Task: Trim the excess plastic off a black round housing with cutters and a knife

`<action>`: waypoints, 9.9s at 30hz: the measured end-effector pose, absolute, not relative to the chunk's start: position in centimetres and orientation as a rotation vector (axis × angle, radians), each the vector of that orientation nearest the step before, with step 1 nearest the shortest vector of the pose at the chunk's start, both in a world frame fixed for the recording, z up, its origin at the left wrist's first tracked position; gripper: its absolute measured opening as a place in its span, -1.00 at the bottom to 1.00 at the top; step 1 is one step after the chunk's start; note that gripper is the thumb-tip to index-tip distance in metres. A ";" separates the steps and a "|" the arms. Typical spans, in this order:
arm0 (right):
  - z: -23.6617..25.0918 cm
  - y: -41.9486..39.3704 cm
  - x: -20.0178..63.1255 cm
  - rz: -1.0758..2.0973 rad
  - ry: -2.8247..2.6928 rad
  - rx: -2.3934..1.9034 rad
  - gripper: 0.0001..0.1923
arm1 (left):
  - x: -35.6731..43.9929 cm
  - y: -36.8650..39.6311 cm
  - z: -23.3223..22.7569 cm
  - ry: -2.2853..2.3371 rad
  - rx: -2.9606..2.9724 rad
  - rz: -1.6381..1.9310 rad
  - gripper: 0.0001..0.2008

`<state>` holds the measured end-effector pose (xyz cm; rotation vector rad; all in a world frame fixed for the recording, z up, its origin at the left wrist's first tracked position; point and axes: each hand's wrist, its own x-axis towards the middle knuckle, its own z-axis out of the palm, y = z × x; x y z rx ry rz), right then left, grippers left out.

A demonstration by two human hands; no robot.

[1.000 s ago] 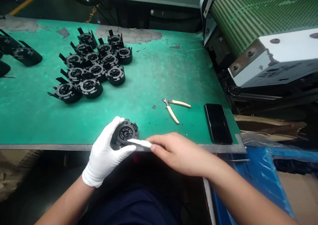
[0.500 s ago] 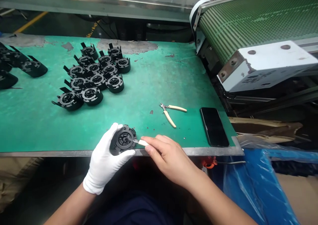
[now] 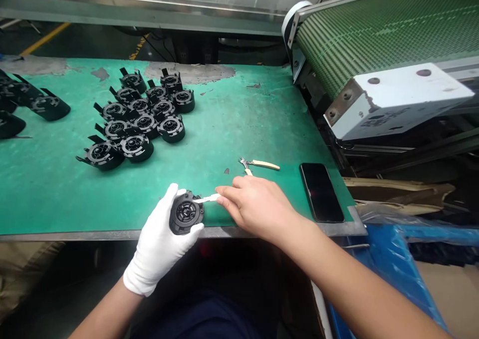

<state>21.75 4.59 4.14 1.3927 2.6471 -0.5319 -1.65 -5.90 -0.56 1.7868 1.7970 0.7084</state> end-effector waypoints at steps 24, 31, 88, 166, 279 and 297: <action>4.6 3.0 16.4 -0.698 2.730 1.372 -0.61 | -6.5 -5.3 0.4 1.899 1.637 0.661 -0.10; 2.7 7.5 19.4 -0.381 2.477 1.703 -0.55 | -7.9 -4.5 1.6 1.727 1.617 0.529 -0.18; 2.6 2.6 14.9 -0.955 2.598 1.346 -0.58 | -6.4 -5.7 1.2 1.825 1.331 0.708 -0.11; 6.2 3.3 14.0 -0.965 2.515 1.158 -0.62 | -6.1 -5.5 0.7 1.821 1.374 0.714 -0.11; 3.7 -0.3 21.9 -1.158 2.398 1.536 -0.62 | -2.1 -3.7 1.1 1.618 1.506 0.492 -0.14; 4.7 0.2 22.4 -1.152 2.359 1.453 -0.64 | -2.1 -3.8 0.9 1.626 1.568 0.515 -0.15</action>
